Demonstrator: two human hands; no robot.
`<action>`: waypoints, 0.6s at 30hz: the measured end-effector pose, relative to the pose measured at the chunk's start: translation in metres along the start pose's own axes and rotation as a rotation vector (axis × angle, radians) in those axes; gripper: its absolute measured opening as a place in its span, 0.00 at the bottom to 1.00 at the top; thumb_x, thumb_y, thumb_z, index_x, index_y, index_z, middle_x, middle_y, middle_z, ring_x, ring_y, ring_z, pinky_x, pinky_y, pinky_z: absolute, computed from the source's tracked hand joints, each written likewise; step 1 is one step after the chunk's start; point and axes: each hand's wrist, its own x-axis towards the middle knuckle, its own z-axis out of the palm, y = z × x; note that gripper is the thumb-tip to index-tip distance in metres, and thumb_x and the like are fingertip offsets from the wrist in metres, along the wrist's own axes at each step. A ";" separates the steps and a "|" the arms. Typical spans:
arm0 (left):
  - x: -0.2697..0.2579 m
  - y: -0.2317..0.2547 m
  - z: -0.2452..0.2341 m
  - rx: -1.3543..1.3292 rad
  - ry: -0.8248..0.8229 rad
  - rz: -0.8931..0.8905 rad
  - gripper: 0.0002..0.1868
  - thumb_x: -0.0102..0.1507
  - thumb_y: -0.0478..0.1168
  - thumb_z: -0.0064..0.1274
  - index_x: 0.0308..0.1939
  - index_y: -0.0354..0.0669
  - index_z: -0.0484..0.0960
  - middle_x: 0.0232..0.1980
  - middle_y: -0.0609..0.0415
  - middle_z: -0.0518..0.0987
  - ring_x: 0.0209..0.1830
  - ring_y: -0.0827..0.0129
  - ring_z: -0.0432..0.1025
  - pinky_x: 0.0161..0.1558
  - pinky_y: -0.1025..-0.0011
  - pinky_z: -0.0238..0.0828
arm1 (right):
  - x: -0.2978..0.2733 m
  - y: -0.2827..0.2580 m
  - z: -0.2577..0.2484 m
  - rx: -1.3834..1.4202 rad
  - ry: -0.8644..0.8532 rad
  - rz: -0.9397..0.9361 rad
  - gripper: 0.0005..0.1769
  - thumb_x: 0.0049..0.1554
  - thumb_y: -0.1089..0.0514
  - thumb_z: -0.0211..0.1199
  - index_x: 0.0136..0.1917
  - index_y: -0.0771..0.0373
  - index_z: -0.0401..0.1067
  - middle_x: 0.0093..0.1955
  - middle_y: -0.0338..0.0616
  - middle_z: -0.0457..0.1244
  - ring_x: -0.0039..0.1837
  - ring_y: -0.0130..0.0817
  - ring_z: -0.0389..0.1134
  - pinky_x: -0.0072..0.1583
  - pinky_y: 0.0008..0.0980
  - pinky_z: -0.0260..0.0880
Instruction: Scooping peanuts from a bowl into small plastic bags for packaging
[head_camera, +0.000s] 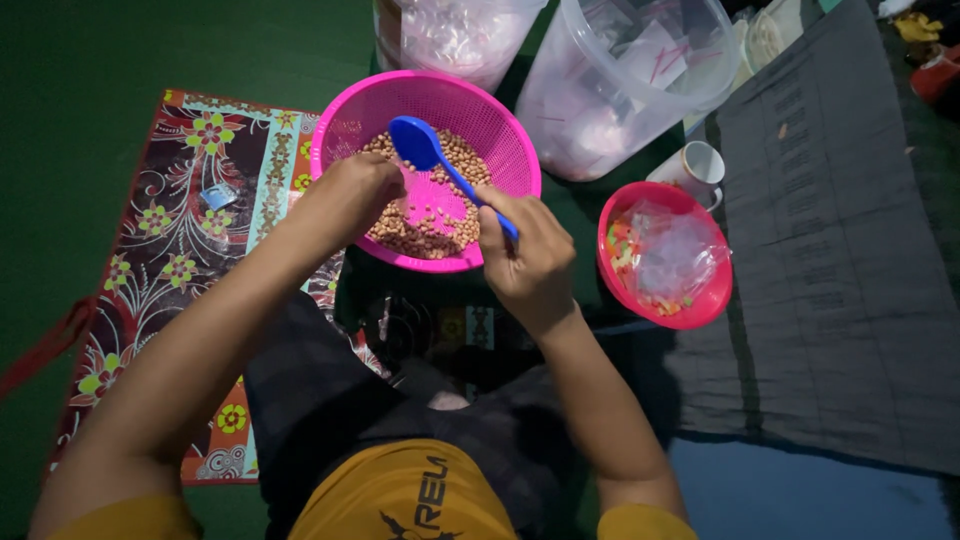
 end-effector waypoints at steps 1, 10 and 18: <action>-0.001 -0.002 0.002 -0.001 0.000 0.000 0.03 0.56 0.38 0.52 0.33 0.45 0.79 0.29 0.48 0.75 0.32 0.51 0.74 0.31 0.61 0.72 | -0.001 0.001 0.000 0.000 -0.001 0.001 0.09 0.56 0.63 0.55 0.46 0.69 0.73 0.40 0.51 0.66 0.36 0.51 0.67 0.39 0.38 0.68; -0.002 0.008 -0.014 0.011 0.007 -0.006 0.02 0.58 0.38 0.50 0.32 0.45 0.76 0.31 0.48 0.74 0.34 0.50 0.73 0.30 0.60 0.71 | -0.024 0.021 0.003 -0.050 0.001 -0.018 0.10 0.56 0.61 0.56 0.48 0.67 0.73 0.42 0.48 0.67 0.38 0.46 0.68 0.41 0.35 0.68; -0.009 0.014 -0.004 0.209 0.306 0.038 0.08 0.53 0.38 0.55 0.31 0.47 0.71 0.45 0.50 0.72 0.46 0.55 0.69 0.38 0.63 0.67 | -0.087 0.057 0.017 -0.410 -0.362 -0.117 0.12 0.52 0.60 0.55 0.51 0.58 0.70 0.39 0.41 0.61 0.41 0.39 0.64 0.43 0.34 0.63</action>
